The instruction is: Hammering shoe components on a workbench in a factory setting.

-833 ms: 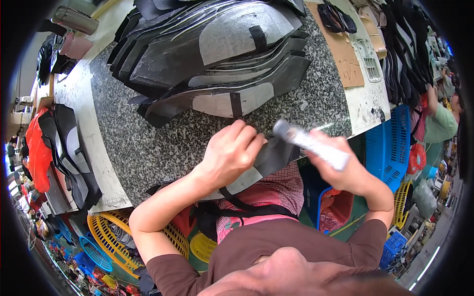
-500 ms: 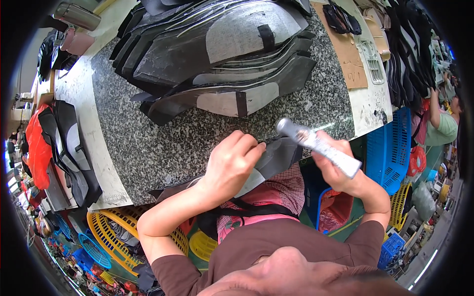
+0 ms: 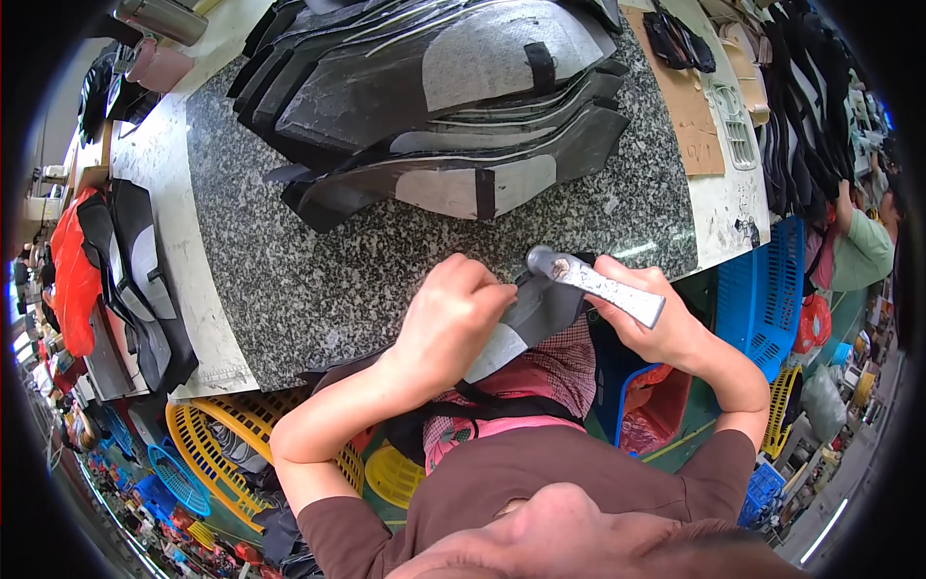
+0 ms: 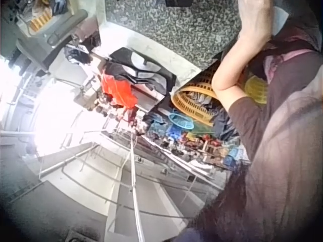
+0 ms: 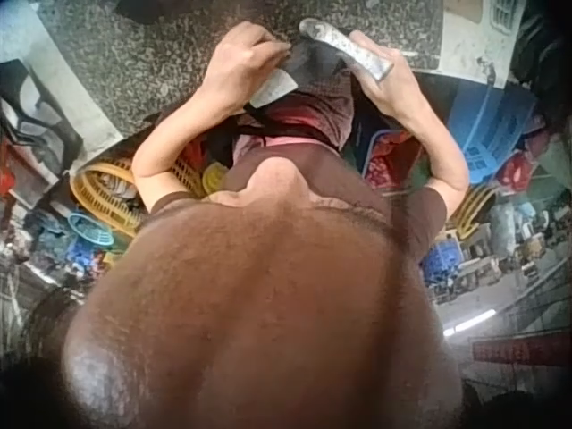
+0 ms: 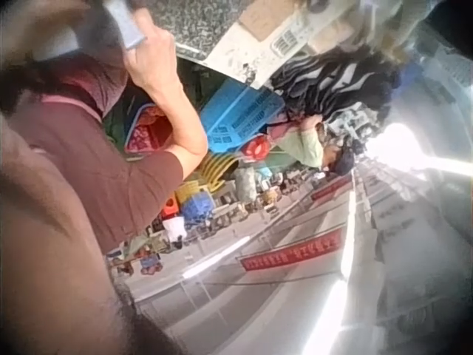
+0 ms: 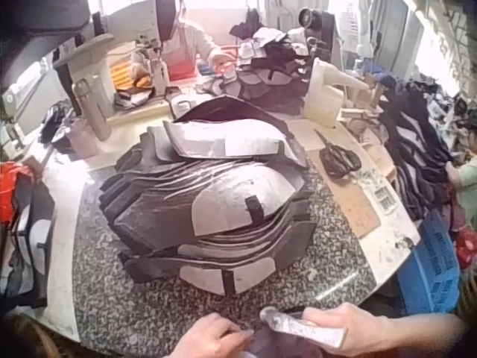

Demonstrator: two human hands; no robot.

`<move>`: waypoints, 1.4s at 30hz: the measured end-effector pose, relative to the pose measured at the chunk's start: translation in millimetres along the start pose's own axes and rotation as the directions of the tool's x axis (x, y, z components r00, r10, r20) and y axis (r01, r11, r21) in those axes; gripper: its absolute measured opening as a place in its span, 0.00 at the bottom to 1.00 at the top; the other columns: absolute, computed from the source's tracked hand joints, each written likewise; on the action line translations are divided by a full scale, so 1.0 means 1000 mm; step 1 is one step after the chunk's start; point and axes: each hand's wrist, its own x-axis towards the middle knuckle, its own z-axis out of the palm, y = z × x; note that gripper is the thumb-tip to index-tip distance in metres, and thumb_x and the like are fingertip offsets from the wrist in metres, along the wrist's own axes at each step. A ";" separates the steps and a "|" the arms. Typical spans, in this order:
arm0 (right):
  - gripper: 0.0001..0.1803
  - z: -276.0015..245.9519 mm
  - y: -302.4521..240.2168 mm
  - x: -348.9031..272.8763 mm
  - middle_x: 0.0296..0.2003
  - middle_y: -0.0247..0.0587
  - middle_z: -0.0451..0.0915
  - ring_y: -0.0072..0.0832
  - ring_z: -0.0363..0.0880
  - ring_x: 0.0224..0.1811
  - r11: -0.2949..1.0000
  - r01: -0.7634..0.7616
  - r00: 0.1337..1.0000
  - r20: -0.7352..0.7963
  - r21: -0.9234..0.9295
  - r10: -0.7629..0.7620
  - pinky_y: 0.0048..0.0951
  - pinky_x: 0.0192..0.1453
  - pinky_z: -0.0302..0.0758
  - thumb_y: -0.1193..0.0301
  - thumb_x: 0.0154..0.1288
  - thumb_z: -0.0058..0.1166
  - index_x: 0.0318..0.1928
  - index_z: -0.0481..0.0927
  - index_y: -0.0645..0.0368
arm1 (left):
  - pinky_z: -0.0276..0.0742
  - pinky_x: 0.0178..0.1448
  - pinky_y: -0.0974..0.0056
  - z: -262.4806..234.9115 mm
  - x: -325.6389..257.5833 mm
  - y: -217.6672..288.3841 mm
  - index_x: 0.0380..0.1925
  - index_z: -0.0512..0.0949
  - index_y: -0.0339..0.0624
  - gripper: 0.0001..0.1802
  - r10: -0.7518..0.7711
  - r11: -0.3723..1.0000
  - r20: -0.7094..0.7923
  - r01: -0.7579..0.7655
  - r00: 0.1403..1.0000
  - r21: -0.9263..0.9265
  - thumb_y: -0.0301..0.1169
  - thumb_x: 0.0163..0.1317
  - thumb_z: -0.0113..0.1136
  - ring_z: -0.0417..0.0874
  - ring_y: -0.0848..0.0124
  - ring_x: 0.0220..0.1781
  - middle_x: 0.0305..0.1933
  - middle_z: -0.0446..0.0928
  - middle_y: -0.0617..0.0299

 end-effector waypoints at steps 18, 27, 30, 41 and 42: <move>0.09 0.014 -0.017 -0.005 0.29 0.61 0.79 0.62 0.81 0.34 0.991 -0.034 0.998 0.039 -0.126 0.039 0.52 0.35 0.75 0.76 0.70 0.58 0.46 0.72 0.64 | 0.80 0.44 0.57 -0.013 -0.004 0.008 0.35 0.89 0.44 0.13 -0.090 0.984 -0.094 0.103 0.992 0.146 0.32 0.49 0.81 0.80 0.60 0.39 0.32 0.79 0.62; 0.12 0.002 -0.027 -0.002 0.28 0.56 0.79 0.52 0.83 0.28 0.971 0.208 0.967 -0.125 -0.122 -0.222 0.39 0.33 0.76 0.80 0.71 0.57 0.52 0.76 0.70 | 0.81 0.41 0.62 0.001 -0.027 0.022 0.47 0.86 0.36 0.18 0.031 0.943 0.015 -0.035 0.999 0.331 0.22 0.53 0.67 0.81 0.62 0.39 0.38 0.79 0.59; 0.09 0.009 -0.029 -0.008 0.28 0.54 0.78 0.55 0.83 0.31 0.990 0.143 0.984 -0.103 -0.018 -0.144 0.46 0.34 0.76 0.78 0.70 0.57 0.49 0.75 0.67 | 0.81 0.41 0.63 0.003 -0.027 0.023 0.47 0.83 0.27 0.21 0.164 0.875 0.081 -0.183 0.983 0.448 0.24 0.50 0.64 0.78 0.62 0.41 0.39 0.76 0.56; 0.11 0.033 -0.019 -0.009 0.26 0.62 0.80 0.64 0.81 0.34 0.982 0.018 0.997 0.080 -0.187 -0.003 0.58 0.37 0.75 0.71 0.71 0.54 0.46 0.68 0.63 | 0.82 0.37 0.59 -0.020 -0.025 0.009 0.37 0.88 0.37 0.09 -0.288 0.946 0.068 0.295 0.955 -0.137 0.26 0.56 0.76 0.84 0.58 0.34 0.30 0.81 0.56; 0.11 0.032 -0.020 -0.008 0.27 0.62 0.80 0.64 0.81 0.34 0.983 0.026 0.998 0.063 -0.184 -0.015 0.58 0.37 0.75 0.71 0.71 0.54 0.46 0.68 0.62 | 0.82 0.37 0.59 -0.024 -0.027 0.008 0.37 0.88 0.37 0.09 -0.284 0.939 0.082 0.294 0.955 -0.178 0.25 0.56 0.76 0.84 0.58 0.34 0.31 0.81 0.56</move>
